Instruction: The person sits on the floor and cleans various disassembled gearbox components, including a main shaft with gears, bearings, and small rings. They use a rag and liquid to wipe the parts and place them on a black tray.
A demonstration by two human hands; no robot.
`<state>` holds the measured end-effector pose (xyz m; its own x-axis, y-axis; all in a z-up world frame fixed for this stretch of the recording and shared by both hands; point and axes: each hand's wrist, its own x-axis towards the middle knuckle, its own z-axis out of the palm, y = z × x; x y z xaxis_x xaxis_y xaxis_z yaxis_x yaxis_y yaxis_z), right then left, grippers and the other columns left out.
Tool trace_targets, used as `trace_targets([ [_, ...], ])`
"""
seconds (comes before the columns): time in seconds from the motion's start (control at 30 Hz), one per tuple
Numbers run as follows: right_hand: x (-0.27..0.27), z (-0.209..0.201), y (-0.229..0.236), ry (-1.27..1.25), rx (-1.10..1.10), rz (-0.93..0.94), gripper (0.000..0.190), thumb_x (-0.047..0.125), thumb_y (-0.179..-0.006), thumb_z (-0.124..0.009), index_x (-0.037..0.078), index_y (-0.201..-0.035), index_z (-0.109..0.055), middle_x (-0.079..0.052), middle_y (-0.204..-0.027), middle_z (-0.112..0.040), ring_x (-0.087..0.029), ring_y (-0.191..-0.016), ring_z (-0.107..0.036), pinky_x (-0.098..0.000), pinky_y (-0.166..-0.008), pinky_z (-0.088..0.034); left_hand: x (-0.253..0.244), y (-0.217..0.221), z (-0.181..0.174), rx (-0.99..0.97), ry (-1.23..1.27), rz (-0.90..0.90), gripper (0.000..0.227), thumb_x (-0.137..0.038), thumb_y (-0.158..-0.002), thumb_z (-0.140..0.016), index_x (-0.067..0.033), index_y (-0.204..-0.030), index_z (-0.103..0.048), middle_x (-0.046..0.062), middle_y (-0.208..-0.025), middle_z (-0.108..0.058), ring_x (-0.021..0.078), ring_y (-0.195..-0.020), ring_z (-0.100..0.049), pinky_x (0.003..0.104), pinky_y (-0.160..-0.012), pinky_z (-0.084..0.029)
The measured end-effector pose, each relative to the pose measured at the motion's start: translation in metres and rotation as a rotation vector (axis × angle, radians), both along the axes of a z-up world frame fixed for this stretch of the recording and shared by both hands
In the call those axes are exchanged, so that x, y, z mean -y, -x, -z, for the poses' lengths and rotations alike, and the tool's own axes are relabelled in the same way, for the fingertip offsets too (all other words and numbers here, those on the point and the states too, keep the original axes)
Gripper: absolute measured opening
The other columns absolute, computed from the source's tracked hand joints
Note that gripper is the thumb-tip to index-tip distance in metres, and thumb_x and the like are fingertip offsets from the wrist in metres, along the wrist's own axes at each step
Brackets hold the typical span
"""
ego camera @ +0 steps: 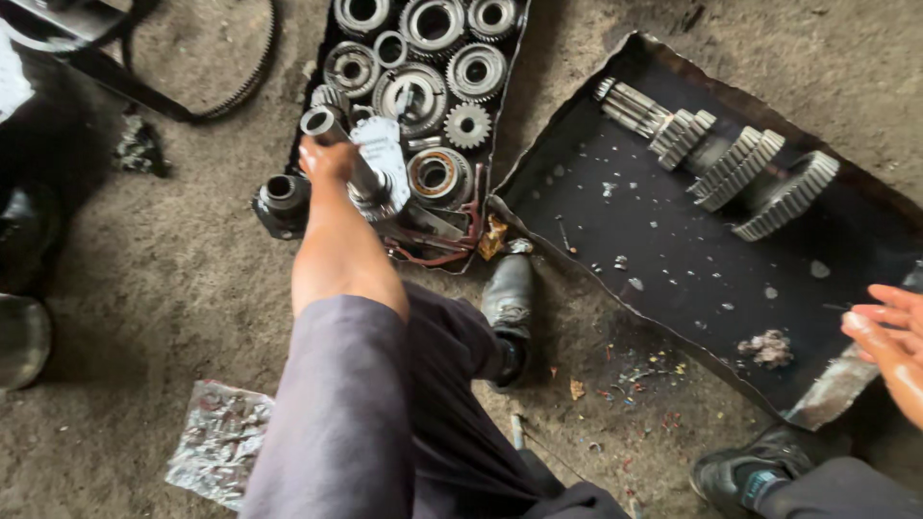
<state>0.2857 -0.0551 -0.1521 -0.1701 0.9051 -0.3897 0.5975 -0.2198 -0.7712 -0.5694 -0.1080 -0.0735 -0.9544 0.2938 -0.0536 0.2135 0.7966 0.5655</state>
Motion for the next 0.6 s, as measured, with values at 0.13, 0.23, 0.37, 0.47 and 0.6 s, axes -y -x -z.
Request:
trace_targets([
  [0.13,0.0,-0.007,0.002,-0.026,-0.007,0.009,0.063,0.028,-0.103,-0.069,-0.004,-0.152,-0.043,-0.027,-0.135,-0.061,-0.036,-0.113,-0.066,-0.0454,-0.091,-0.054,0.003,0.019,0.013,-0.044,-0.034,-0.056,0.082,-0.027,-0.07,-0.093,-0.0027,-0.136,-0.051,0.02,-0.132,-0.063,0.0336,-0.123,-0.06,0.039,-0.106,-0.046],
  [0.23,0.001,-0.016,0.008,-0.063,0.043,-0.011,0.064,0.03,-0.103,-0.07,-0.004,-0.151,-0.044,-0.028,-0.135,-0.061,-0.037,-0.115,-0.066,-0.0477,-0.091,-0.054,0.003,0.036,0.02,0.129,-0.157,-0.16,0.103,-0.021,-0.07,-0.09,0.0007,-0.147,-0.026,0.025,-0.133,-0.059,0.0334,-0.121,-0.062,0.037,-0.106,-0.048],
  [0.37,0.006,-0.043,0.026,-0.113,0.062,-0.036,0.067,0.033,-0.102,-0.071,-0.004,-0.151,-0.045,-0.028,-0.137,-0.061,-0.038,-0.122,-0.064,-0.0501,-0.094,-0.053,0.01,0.06,0.012,0.093,-0.168,-0.004,0.079,-0.024,-0.068,-0.088,0.0009,-0.132,-0.049,0.021,-0.13,-0.065,0.0345,-0.12,-0.064,0.041,-0.103,-0.049],
  [0.47,0.006,-0.081,0.05,-0.204,0.018,-0.068,0.07,0.03,-0.099,-0.07,-0.006,-0.155,-0.048,-0.03,-0.135,-0.061,-0.038,-0.112,-0.065,-0.0493,-0.085,-0.054,0.015,0.075,0.007,-0.084,0.014,0.041,0.068,-0.031,-0.071,-0.088,0.0013,-0.122,-0.058,0.024,-0.12,-0.067,0.0383,-0.114,-0.065,0.045,-0.1,-0.05],
  [0.6,0.008,-0.147,0.078,-0.24,0.019,-0.093,0.057,0.032,-0.099,-0.072,-0.001,-0.144,-0.06,-0.023,-0.126,-0.069,-0.029,-0.11,-0.07,-0.0414,-0.093,-0.056,-0.004,0.087,-0.013,-0.054,0.037,0.054,0.049,-0.03,-0.076,-0.076,0.0032,-0.11,-0.064,0.023,-0.103,-0.075,0.0372,-0.096,-0.076,0.049,-0.08,-0.062],
])
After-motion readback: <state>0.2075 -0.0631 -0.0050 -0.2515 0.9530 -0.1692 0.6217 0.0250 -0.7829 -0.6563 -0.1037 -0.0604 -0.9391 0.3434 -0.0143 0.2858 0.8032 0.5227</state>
